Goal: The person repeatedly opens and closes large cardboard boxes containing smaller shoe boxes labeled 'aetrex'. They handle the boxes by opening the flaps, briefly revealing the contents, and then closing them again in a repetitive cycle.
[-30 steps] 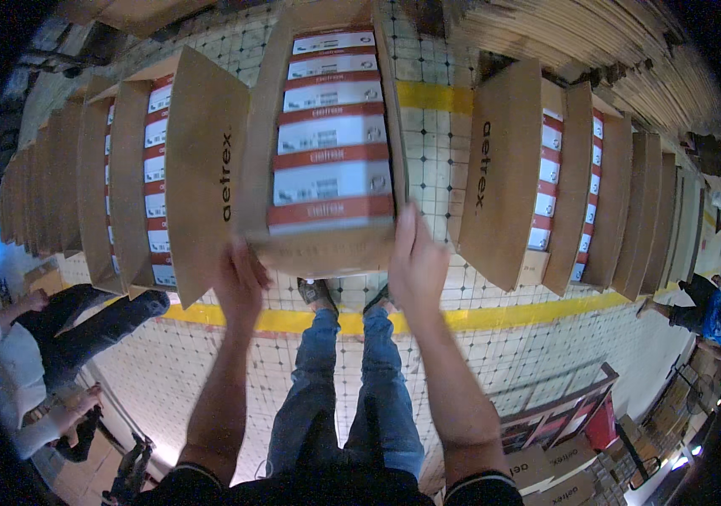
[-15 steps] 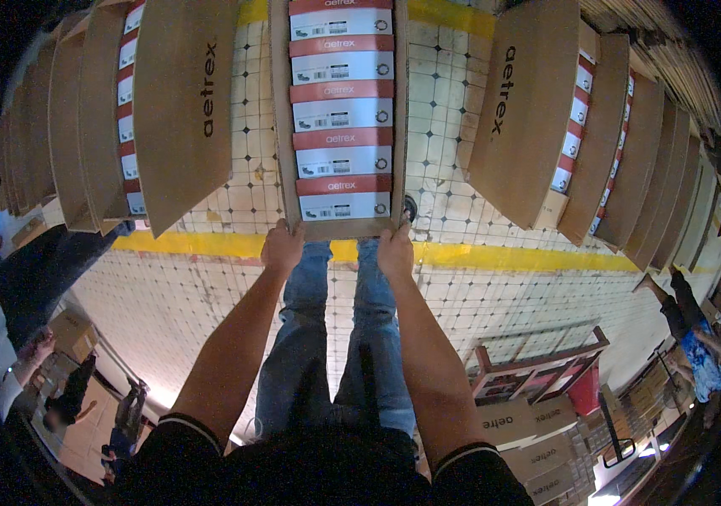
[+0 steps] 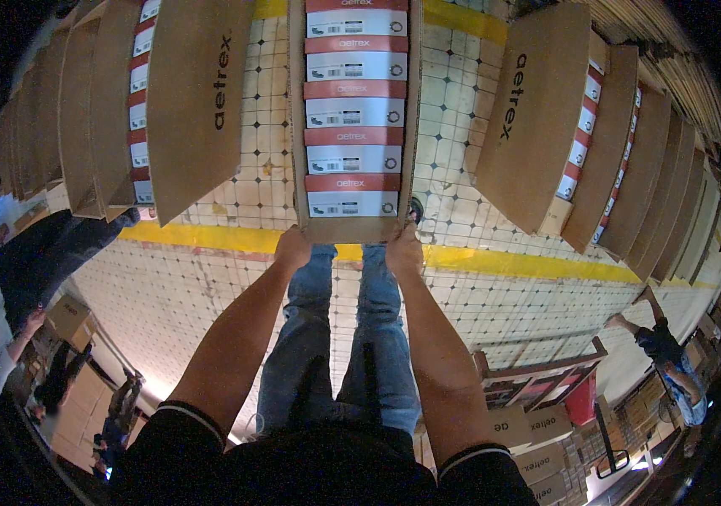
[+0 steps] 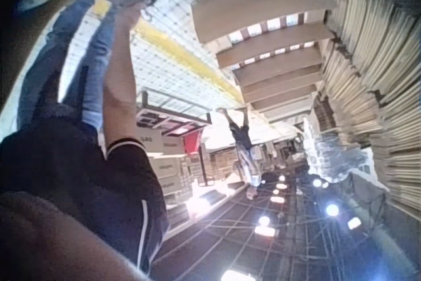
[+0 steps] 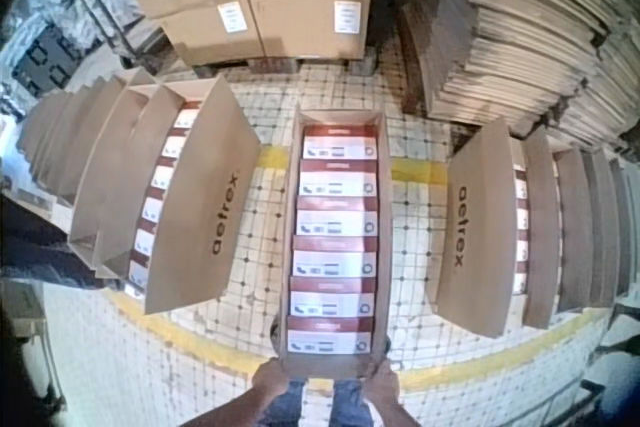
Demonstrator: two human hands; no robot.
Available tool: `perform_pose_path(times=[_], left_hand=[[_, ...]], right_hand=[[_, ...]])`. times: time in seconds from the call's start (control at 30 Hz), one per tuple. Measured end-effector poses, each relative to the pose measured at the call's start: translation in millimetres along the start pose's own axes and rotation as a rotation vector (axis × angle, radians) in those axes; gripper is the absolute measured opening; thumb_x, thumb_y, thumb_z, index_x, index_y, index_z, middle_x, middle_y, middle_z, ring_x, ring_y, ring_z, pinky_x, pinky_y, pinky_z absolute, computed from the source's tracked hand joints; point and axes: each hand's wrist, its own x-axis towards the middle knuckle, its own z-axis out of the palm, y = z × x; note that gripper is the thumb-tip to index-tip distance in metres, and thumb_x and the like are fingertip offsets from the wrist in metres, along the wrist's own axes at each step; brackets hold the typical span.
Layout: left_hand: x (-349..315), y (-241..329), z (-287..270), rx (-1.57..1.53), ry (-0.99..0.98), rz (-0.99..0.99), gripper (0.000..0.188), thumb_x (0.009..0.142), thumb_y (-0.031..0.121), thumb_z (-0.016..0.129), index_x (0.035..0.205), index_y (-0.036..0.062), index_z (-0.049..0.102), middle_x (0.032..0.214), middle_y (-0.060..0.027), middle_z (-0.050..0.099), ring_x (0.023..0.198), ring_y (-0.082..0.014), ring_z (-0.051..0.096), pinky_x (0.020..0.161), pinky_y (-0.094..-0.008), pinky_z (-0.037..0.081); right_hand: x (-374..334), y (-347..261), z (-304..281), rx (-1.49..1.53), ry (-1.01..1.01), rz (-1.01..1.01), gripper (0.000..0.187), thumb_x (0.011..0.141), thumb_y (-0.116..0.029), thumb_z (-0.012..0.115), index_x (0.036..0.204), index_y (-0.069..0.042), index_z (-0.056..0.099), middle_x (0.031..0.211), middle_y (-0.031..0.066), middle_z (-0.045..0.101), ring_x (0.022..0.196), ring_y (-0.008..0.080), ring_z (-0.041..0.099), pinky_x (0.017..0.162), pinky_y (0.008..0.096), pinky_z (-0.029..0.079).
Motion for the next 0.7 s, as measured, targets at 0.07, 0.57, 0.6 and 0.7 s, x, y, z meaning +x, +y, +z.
perform_pose_path(times=[0.07,0.57,0.6,0.7], left_hand=[[-1,3,-1,0.068,-0.012,-0.007,0.032,0.089,0.020,0.055,0.107,-0.0058,0.057,0.104,-0.0299,0.065,0.100,-0.0443,0.063,0.086,-0.0504,0.051],[-4,13,-9,0.188,-0.103,-0.018,0.035,0.096,0.023,0.045,0.117,-0.0041,0.053,0.112,-0.0248,0.065,0.105,-0.0383,0.064,0.088,-0.0467,0.052],[-5,12,-8,0.209,-0.102,-0.004,0.036,0.096,0.023,0.044,0.117,-0.0041,0.053,0.112,-0.0249,0.065,0.105,-0.0383,0.064,0.088,-0.0468,0.052],[-7,9,-6,0.125,-0.015,0.012,0.035,0.093,0.025,0.048,0.104,-0.0070,0.057,0.100,-0.0304,0.065,0.096,-0.0446,0.065,0.084,-0.0507,0.052]], right_hand=[[9,-2,-9,0.092,-0.090,0.104,0.056,0.097,-0.045,0.041,0.124,0.002,0.052,0.107,0.0284,0.065,0.094,0.0449,0.065,0.090,0.0505,0.048],[25,-8,-4,-0.170,-0.044,0.147,0.076,0.097,-0.061,0.030,0.113,0.006,0.063,0.115,0.0311,0.062,0.113,0.0423,0.059,0.096,0.0484,0.046],[25,-8,-5,-0.176,-0.049,0.145,0.076,0.097,-0.061,0.029,0.113,0.006,0.063,0.115,0.0310,0.062,0.113,0.0423,0.059,0.096,0.0485,0.046],[26,-11,-7,-0.199,-0.071,0.144,0.074,0.097,-0.060,0.029,0.115,0.005,0.062,0.117,0.0294,0.062,0.113,0.0416,0.059,0.096,0.0490,0.046]])
